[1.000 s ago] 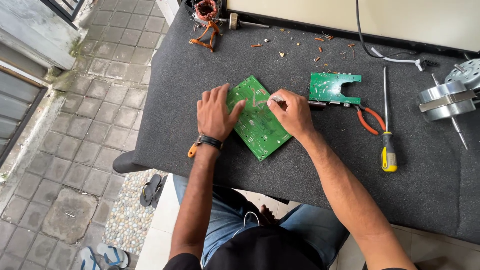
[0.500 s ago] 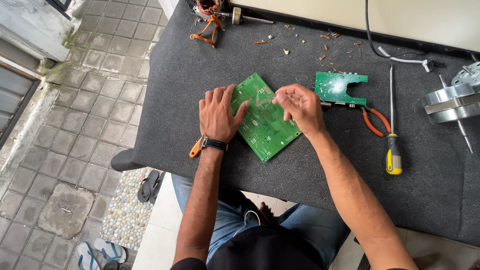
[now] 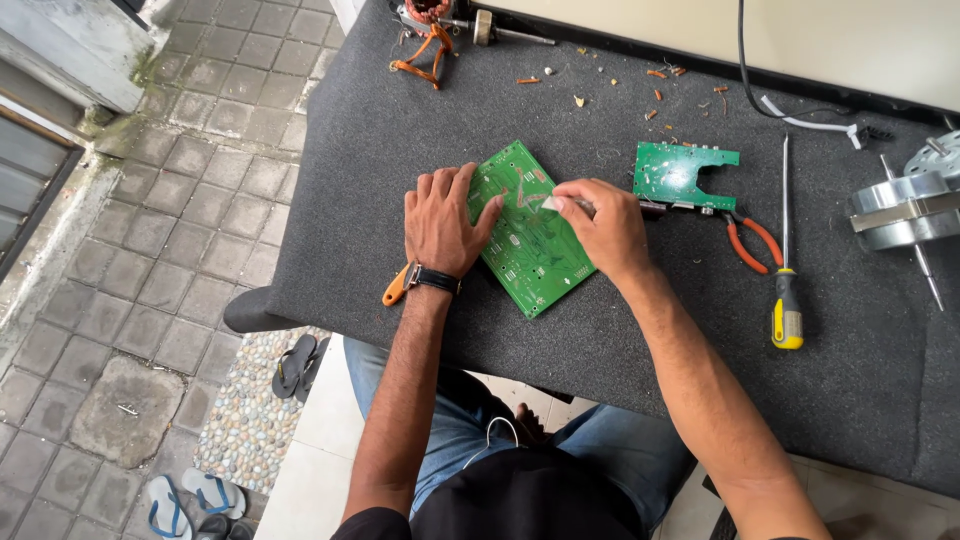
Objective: Cleaning a circuit board using a small brush and cleaning agent
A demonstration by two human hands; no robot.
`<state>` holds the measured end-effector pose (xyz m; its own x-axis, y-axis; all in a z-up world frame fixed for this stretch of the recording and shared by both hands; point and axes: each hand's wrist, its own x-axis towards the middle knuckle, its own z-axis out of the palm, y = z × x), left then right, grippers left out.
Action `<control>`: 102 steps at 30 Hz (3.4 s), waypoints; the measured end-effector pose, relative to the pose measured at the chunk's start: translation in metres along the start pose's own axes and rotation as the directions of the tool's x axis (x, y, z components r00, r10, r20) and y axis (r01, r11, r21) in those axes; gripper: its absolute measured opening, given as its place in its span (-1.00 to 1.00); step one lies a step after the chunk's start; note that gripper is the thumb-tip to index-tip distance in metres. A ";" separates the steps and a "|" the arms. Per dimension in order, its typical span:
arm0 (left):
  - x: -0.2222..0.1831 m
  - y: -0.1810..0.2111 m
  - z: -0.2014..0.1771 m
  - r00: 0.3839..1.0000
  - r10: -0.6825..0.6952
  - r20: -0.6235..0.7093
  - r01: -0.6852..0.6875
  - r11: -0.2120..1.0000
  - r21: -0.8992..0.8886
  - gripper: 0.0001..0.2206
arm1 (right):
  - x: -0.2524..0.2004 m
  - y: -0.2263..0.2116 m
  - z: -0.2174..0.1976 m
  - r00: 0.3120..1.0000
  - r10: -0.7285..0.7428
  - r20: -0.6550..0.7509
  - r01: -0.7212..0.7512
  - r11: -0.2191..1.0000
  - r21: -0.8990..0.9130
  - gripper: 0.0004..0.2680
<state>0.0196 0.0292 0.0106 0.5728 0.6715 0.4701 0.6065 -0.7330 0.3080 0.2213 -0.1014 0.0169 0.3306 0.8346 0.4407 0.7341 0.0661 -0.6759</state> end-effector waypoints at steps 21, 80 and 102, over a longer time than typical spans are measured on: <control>0.001 -0.001 0.001 1.000 0.006 -0.009 -0.006 1.000 0.014 -0.46 | 0.003 0.004 0.013 0.999 0.051 0.009 -0.047 0.963 -0.266 -0.90; -0.002 -0.002 0.005 1.000 0.013 -0.018 -0.013 1.000 -0.007 -0.46 | -0.001 0.007 0.015 0.991 -0.087 0.097 0.107 0.970 -0.219 -0.93; 0.001 -0.002 0.005 1.000 0.012 -0.027 -0.012 1.000 0.000 -0.46 | 0.001 0.014 0.018 0.994 -0.087 0.071 0.102 0.965 -0.242 -0.91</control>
<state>0.0221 0.0317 0.0060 0.5648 0.6595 0.4960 0.5998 -0.7409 0.3022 0.2213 -0.0899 -0.0028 0.2224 0.8626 0.4543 0.8856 0.0161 -0.4642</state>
